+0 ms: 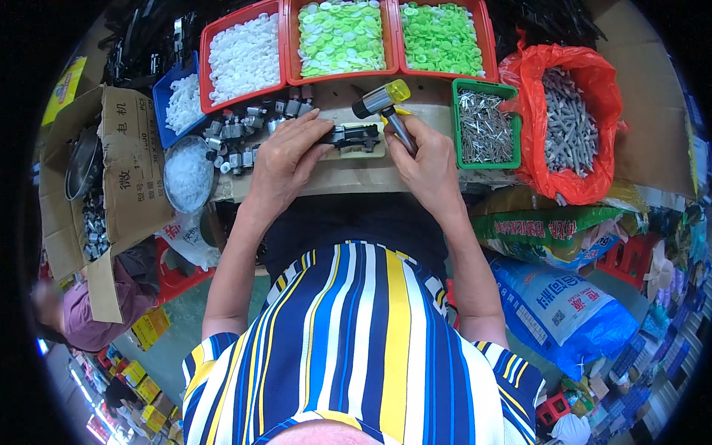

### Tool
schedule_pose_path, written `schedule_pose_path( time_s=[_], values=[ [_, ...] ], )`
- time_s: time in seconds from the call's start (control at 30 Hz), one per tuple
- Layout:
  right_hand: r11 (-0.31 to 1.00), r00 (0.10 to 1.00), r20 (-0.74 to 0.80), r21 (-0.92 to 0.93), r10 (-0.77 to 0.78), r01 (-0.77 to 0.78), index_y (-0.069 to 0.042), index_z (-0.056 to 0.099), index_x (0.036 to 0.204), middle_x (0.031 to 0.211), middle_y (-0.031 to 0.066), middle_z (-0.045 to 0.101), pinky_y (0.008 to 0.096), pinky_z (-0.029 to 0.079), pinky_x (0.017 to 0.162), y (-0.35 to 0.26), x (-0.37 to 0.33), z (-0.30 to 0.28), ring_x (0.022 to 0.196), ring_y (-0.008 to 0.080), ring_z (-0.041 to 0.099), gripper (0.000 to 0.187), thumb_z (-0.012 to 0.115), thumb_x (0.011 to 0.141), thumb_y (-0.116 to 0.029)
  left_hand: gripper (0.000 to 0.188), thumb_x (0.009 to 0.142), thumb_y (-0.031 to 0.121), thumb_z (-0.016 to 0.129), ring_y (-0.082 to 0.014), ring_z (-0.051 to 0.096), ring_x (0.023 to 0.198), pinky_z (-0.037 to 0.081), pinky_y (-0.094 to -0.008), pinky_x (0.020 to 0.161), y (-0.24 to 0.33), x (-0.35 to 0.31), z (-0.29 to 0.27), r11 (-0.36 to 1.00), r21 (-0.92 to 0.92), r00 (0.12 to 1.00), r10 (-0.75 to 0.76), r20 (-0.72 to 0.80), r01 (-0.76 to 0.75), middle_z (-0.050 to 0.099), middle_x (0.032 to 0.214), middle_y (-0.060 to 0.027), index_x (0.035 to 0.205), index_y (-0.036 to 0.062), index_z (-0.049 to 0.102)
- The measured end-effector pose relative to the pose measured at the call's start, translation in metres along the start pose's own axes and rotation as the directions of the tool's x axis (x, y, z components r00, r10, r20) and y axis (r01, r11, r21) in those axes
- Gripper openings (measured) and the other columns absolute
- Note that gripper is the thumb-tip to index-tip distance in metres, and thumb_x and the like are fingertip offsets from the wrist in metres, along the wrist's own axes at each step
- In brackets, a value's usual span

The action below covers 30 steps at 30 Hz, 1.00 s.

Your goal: Assembling small mechanical components at a factory workbench using a hammer and assembly jig.

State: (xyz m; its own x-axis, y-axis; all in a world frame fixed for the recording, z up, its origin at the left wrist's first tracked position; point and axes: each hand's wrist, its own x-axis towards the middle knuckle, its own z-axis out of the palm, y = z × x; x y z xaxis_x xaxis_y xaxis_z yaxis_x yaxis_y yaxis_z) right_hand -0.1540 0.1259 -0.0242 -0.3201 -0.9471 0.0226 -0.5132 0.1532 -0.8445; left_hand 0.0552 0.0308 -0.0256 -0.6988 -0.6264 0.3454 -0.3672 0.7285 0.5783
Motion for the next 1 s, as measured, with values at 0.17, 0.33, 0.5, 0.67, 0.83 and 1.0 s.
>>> schedule_pose_path(
  time_s=[0.17,0.33,0.5,0.67,0.83,1.0],
  values=[
    [1.000,1.000,0.005,0.021,0.007,-0.007,0.001,0.064,0.094,0.063,-0.0044,0.043,0.0238,0.029,0.051,-0.001,-0.001,-0.002,0.057,0.0035,0.035,0.009,0.063,0.091,-0.007,0.030,0.083,0.005,0.070,-0.0331,0.059,0.120,0.045,-0.0447,0.099,0.000,0.001,0.000,0.999,0.043,0.999,0.014,0.050,-0.016,0.068,0.112,-0.0144,0.112,0.0017,0.067],
    [1.000,1.000,0.006,0.016,0.027,-0.027,0.001,0.064,0.095,0.063,-0.0041,0.045,0.0241,0.029,0.051,-0.001,-0.002,-0.004,0.057,0.0036,0.035,0.010,0.064,0.091,-0.008,0.030,0.083,0.005,0.070,-0.0332,0.060,0.119,0.045,-0.0446,0.100,0.005,-0.002,0.004,0.990,0.137,0.999,0.024,0.047,-0.030,0.068,0.113,-0.0135,0.113,0.0015,0.067],
    [1.000,1.000,-0.008,-0.004,0.004,-0.004,0.001,0.065,0.095,0.061,0.0033,0.049,0.0275,0.033,0.050,-0.004,-0.002,-0.004,0.054,0.0075,0.039,0.012,0.064,0.089,-0.009,0.031,0.082,0.004,0.071,-0.0328,0.061,0.116,0.048,-0.0418,0.097,-0.001,-0.005,0.006,1.000,0.018,1.000,0.012,-0.018,-0.012,0.068,0.112,-0.0156,0.113,0.0016,0.067],
    [1.000,1.000,-0.017,0.008,0.014,-0.014,0.001,0.065,0.095,0.062,-0.0030,0.045,0.0242,0.030,0.051,-0.006,-0.004,-0.002,0.057,0.0041,0.036,0.012,0.065,0.090,-0.009,0.033,0.080,0.000,0.072,-0.0302,0.064,0.113,0.052,-0.0374,0.093,-0.006,0.000,-0.008,0.998,-0.049,0.993,-0.041,-0.109,0.036,0.069,0.112,-0.0157,0.113,0.0025,0.068],
    [0.999,0.999,0.009,0.029,-0.042,0.041,0.002,0.066,0.100,0.064,-0.0030,0.048,0.0252,0.032,0.051,-0.007,0.000,0.006,0.057,0.0045,0.037,0.018,0.071,0.087,-0.010,0.034,0.079,0.002,0.071,-0.0335,0.062,0.114,0.048,-0.0423,0.095,-0.008,-0.003,-0.015,0.998,0.017,0.989,-0.051,-0.140,0.054,0.069,0.109,-0.0159,0.113,0.0022,0.066],
    [0.994,0.994,0.039,-0.037,-0.105,0.106,0.001,0.066,0.108,0.073,0.0164,0.062,0.0354,0.046,0.056,-0.023,0.007,0.011,0.058,0.0249,0.058,0.031,0.073,0.081,-0.013,0.036,0.078,0.001,0.072,-0.0335,0.059,0.119,0.045,-0.0444,0.096,0.004,0.002,-0.006,0.998,0.041,0.998,0.046,-0.031,-0.045,0.066,0.112,-0.0183,0.113,-0.0008,0.063]
  ],
)
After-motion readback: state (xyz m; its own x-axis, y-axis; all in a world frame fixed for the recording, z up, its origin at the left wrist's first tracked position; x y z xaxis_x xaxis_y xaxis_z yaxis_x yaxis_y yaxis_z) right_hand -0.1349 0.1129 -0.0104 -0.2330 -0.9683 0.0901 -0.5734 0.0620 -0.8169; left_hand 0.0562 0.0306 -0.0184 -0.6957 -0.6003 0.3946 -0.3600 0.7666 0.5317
